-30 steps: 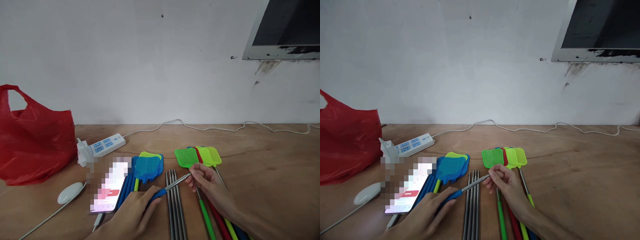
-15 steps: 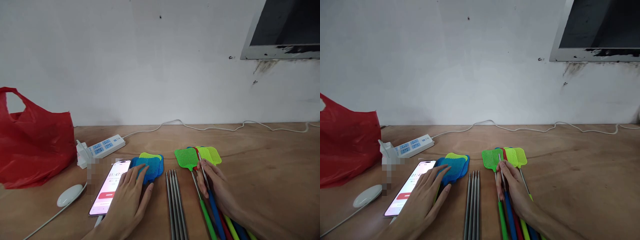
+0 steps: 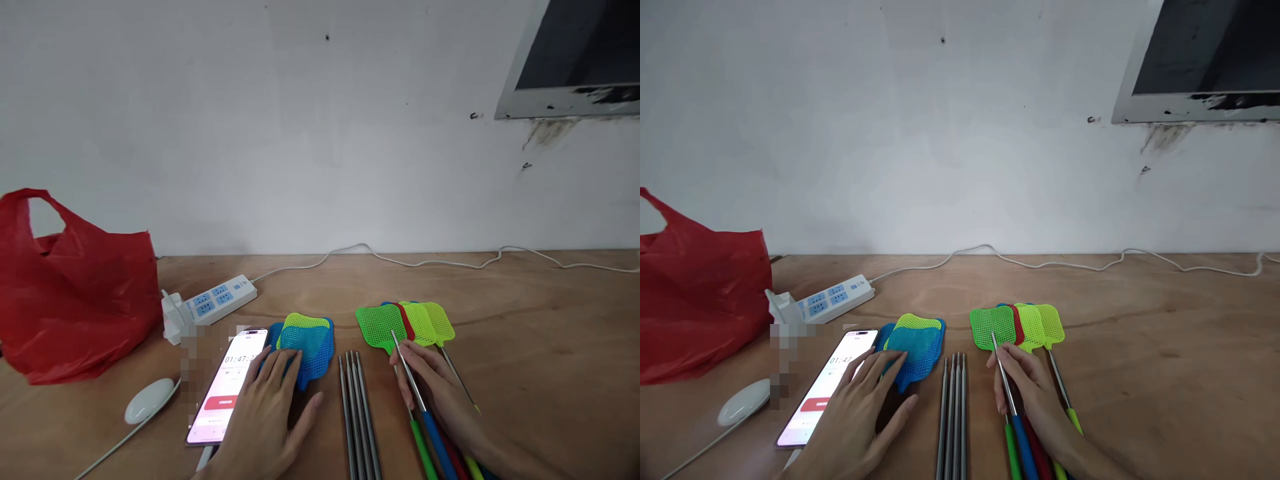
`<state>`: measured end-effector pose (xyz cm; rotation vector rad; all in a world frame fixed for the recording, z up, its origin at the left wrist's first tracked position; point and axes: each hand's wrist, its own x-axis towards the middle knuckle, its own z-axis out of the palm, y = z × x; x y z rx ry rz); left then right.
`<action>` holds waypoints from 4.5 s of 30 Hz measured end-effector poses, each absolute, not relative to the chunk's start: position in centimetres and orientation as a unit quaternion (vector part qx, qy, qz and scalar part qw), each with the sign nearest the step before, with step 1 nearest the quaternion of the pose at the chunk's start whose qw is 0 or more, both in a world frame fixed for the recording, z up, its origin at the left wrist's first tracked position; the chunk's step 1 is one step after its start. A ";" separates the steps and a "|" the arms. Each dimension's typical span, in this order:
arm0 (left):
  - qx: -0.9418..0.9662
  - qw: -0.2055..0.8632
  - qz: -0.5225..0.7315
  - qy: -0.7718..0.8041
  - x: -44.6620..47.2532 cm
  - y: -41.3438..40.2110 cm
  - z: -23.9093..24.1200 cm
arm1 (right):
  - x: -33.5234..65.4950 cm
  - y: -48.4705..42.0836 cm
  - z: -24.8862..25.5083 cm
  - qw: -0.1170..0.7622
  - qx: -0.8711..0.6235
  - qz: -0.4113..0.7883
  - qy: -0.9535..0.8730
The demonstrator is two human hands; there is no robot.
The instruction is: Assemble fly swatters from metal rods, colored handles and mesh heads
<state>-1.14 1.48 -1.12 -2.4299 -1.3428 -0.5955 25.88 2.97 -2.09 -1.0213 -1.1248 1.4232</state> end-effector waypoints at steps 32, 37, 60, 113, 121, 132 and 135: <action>-0.762 -0.167 -0.343 -0.524 -2.8 3.4 0.7 | 25.9 3.1 -1.7 0.455 -0.447 0.554 -0.535; -0.658 -0.316 -0.396 -0.557 -2.5 3.2 0.9 | 25.6 3.1 -2.0 0.471 -0.449 0.535 -0.539; -0.408 -0.588 -0.517 -0.470 2.3 4.7 1.2 | 23.9 2.5 -1.5 0.390 -0.387 0.626 -0.553; -0.521 -0.511 -0.487 -0.480 2.8 3.1 1.2 | 24.1 -0.5 1.6 0.327 -0.470 0.568 -0.592; -0.548 -0.500 -0.466 -0.483 3.1 3.3 3.3 | 22.3 -2.9 0.1 0.391 -0.499 0.575 -0.516; -0.594 -0.517 -0.392 -0.475 2.5 4.2 5.4 | 21.3 -2.5 0.0 0.437 -0.492 0.578 -0.483; -0.598 -0.472 -0.420 -0.494 1.4 4.3 5.2 | 21.5 -1.9 0.6 0.500 -0.509 0.550 -0.434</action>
